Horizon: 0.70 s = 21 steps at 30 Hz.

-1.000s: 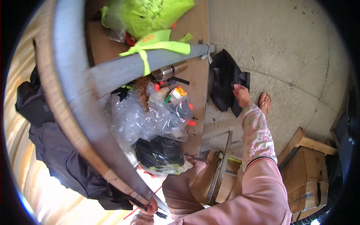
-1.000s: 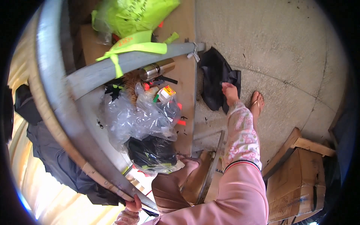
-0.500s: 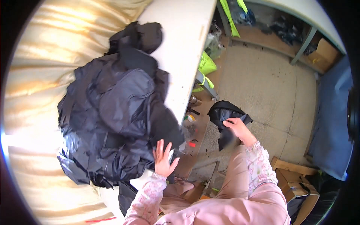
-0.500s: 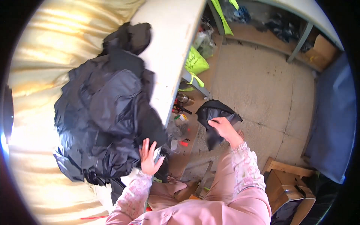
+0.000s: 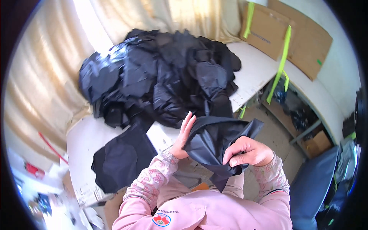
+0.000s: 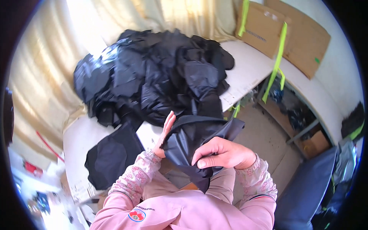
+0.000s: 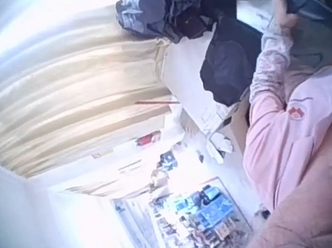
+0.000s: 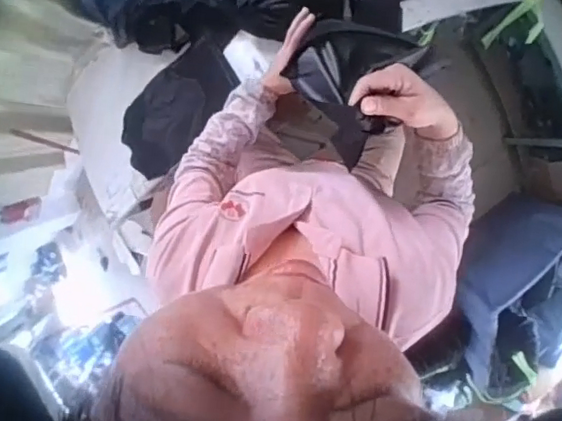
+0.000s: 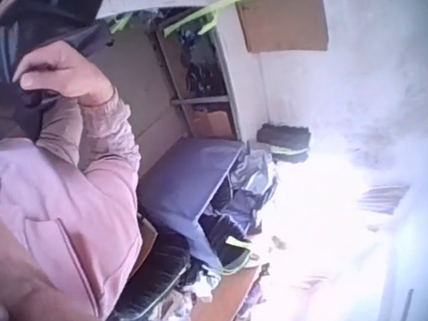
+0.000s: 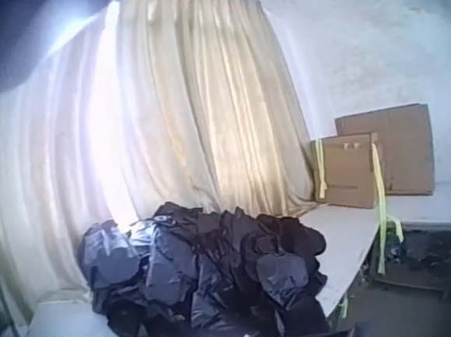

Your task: The recorder is inspecting and sorting black fabric garment components at a manufacturing workbench.

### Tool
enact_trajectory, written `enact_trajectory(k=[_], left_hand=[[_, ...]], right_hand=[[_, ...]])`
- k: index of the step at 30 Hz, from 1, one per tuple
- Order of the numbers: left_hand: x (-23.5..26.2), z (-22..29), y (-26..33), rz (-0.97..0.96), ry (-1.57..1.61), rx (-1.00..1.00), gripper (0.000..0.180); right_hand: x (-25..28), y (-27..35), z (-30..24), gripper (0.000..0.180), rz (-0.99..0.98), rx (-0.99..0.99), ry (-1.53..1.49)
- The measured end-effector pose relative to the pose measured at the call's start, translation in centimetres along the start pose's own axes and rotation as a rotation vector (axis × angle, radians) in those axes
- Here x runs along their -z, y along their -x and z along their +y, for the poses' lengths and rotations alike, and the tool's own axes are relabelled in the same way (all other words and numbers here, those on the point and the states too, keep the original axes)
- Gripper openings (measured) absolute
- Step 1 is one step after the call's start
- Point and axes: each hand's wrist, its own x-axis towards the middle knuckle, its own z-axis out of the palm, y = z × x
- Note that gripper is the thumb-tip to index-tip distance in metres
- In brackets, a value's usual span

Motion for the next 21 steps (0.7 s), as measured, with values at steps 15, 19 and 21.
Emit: enact_trajectory(k=[15,19,21], left_hand=[[18.6,11.2,16.4,0.468,0.621,0.579,0.027],[18.3,10.6,18.4,-0.144,0.721,0.414,0.054],[18.3,13.0,18.2,-0.089,0.653,0.213,0.052]], right_hand=[[-11.5,-15.5,-7.4,0.021,0.486,0.430,1.141],[-10.1,-20.8,-7.6,0.025,0.700,0.748,1.129],[-10.2,-25.1,-5.6,0.028,0.581,0.754,1.175]])
